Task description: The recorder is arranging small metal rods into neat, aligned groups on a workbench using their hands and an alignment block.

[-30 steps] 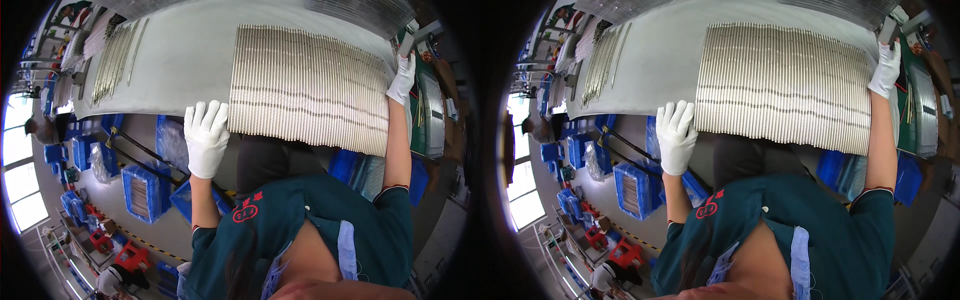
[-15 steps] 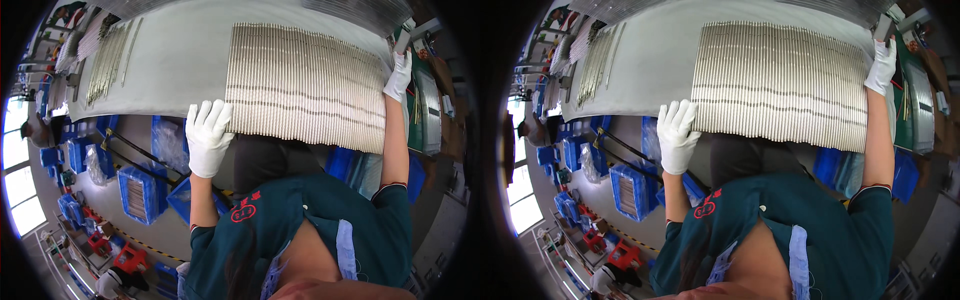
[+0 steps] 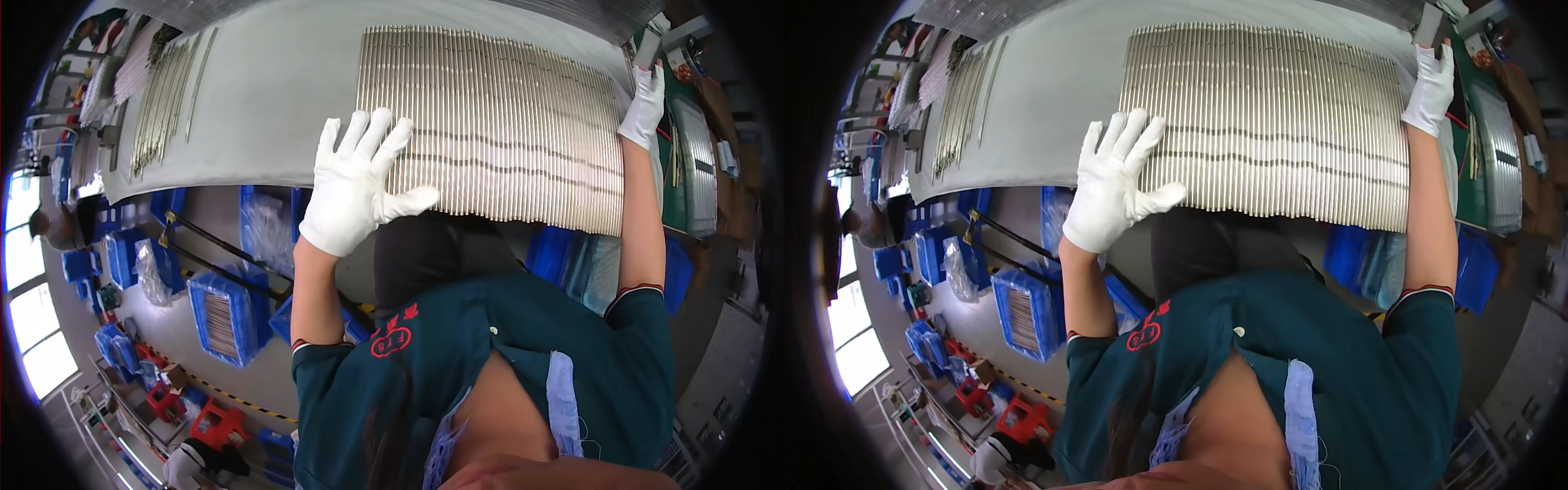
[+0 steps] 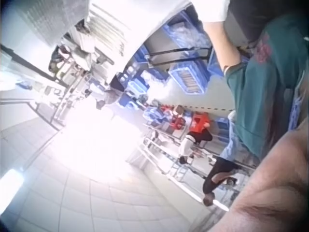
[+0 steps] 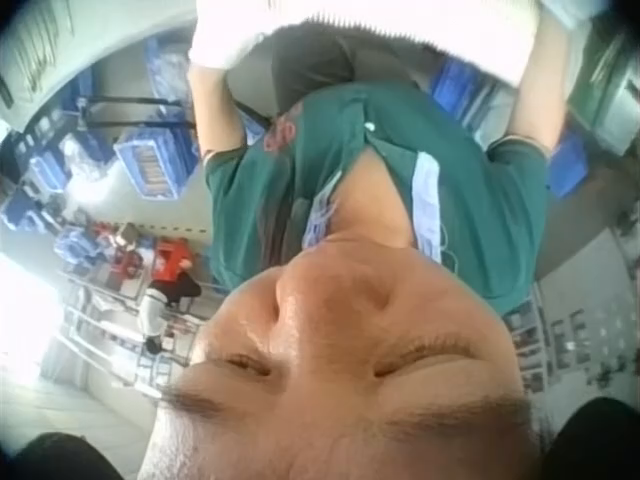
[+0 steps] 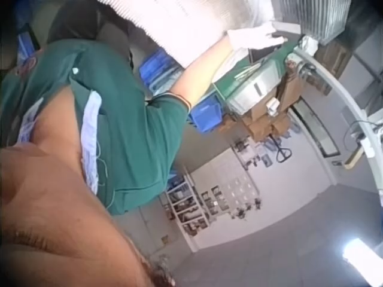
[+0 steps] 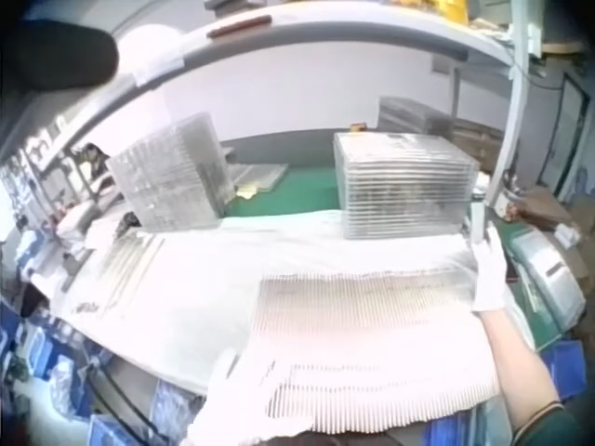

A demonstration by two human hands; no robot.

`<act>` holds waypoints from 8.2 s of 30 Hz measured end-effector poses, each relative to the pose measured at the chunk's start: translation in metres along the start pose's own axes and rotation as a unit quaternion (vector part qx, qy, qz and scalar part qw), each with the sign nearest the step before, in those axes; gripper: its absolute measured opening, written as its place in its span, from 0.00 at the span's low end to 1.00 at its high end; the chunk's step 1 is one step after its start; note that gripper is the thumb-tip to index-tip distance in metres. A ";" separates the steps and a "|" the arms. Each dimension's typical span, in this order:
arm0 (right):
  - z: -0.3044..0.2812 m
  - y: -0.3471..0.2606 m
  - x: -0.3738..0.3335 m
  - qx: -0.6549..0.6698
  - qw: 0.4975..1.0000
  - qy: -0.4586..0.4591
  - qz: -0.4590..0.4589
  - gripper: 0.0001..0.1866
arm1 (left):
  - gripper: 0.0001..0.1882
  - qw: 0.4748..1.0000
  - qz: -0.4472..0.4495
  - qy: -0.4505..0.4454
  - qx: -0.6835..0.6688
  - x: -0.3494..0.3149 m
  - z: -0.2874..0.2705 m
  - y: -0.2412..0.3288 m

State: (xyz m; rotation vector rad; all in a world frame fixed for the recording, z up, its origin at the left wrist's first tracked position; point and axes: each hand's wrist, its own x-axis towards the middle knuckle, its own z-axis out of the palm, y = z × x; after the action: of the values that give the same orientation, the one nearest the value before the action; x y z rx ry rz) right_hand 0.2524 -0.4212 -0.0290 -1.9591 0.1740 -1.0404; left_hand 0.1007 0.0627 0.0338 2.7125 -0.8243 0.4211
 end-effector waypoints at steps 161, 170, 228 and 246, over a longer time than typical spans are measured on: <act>0.026 -0.062 -0.016 -0.248 0.969 0.012 0.012 0.34 | 0.31 0.976 0.175 -0.098 -0.088 0.034 0.026 0.109; 0.025 -0.075 -0.017 -0.205 0.976 0.011 0.070 0.33 | 0.34 0.982 0.152 -0.091 -0.064 0.027 0.025 0.105; -0.058 -0.178 -0.069 -0.453 0.766 -0.434 -0.143 0.44 | 0.31 0.998 0.046 -0.014 -0.046 0.033 0.037 0.121; -0.068 -0.154 -0.070 -0.068 0.895 -0.420 -0.132 0.33 | 0.27 0.999 0.023 0.014 -0.027 0.033 0.052 0.124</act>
State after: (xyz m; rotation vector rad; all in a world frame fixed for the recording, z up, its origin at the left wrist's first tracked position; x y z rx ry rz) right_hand 0.1186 -0.3387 0.0631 -2.4274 -0.5230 -0.2556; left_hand 0.0659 -0.0708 0.0195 2.6372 -0.8795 0.4391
